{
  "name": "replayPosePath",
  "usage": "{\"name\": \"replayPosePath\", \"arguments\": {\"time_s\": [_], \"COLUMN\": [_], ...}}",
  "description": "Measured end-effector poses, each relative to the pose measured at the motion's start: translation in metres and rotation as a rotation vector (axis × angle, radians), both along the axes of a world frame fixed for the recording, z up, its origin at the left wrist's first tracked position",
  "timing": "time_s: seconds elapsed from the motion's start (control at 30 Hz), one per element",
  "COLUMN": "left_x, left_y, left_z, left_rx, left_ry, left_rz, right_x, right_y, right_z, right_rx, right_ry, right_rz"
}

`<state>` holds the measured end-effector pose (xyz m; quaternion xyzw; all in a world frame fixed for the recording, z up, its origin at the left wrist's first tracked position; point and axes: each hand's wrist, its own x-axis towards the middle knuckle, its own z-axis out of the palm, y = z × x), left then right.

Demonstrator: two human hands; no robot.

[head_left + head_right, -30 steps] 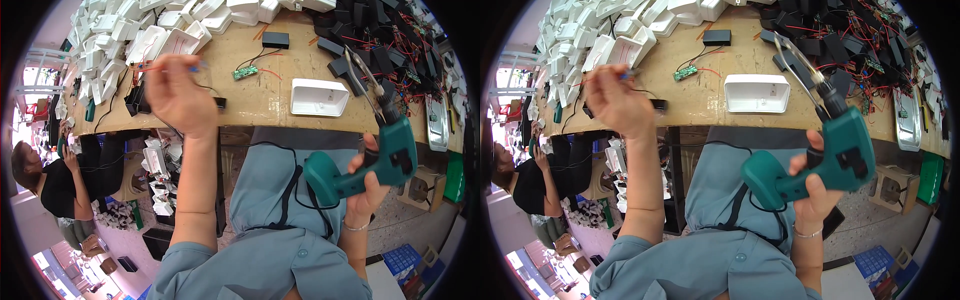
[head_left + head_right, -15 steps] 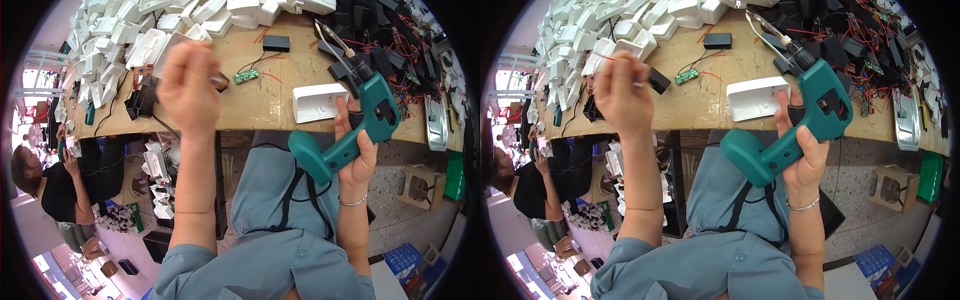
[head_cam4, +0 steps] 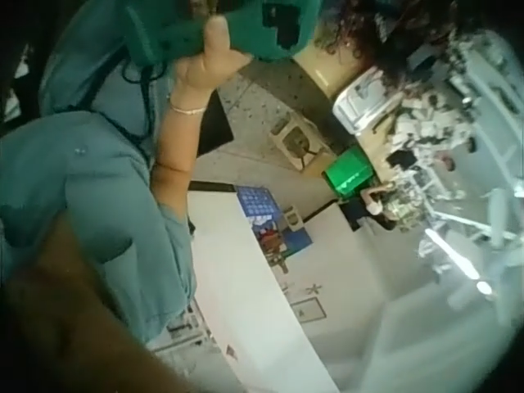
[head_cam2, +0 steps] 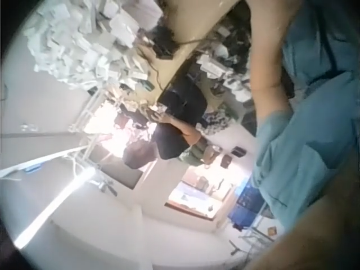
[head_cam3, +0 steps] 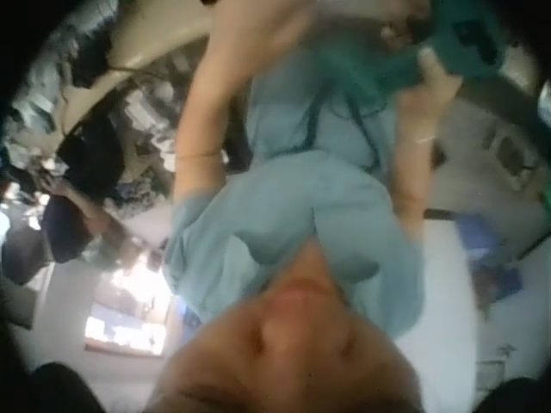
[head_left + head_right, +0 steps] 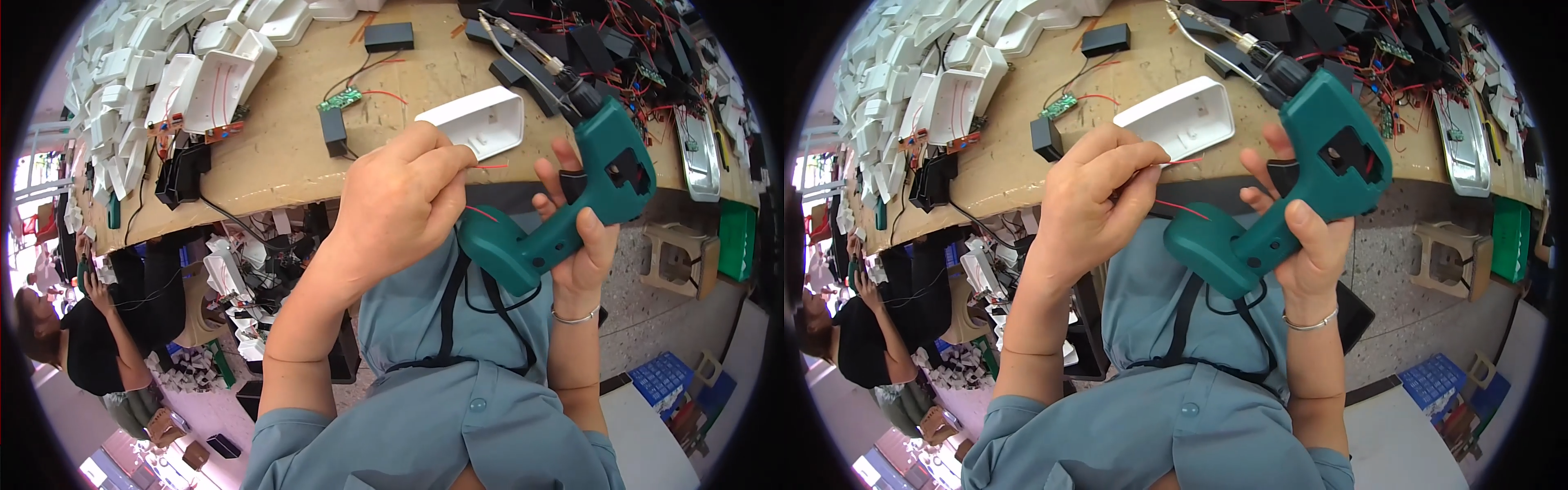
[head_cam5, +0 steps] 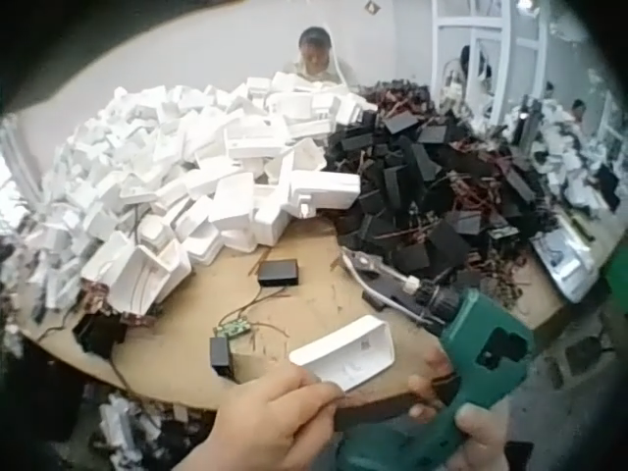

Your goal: Soldering red and black wires into small white plastic housings at a production workbench.

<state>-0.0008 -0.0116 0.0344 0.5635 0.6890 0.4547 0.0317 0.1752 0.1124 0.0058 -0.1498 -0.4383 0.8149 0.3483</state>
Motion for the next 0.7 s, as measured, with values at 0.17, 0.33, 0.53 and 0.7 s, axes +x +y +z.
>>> {"name": "replayPosePath", "arguments": {"time_s": [0.17,0.33,0.53,0.7], "left_x": [0.007,0.015,0.021,0.025], "left_y": [0.004,0.007,0.006,0.01], "left_z": [-0.005,-0.01,-0.019,-0.023], "left_rx": [-0.032,0.026,0.069,0.127], "left_ry": [0.093,0.223,0.245,0.271], "left_rz": [0.02,0.047,0.081,0.071], "right_x": [0.028,0.045,0.062,0.074], "right_y": [0.001,-0.004,-0.005,-0.007], "right_z": [0.003,0.005,0.007,0.013], "right_rx": [0.102,0.225,0.242,0.274], "right_ry": [-0.091,-0.181,-0.238,-0.296], "right_rz": [-0.065,-0.149,-0.168,-0.174]}}
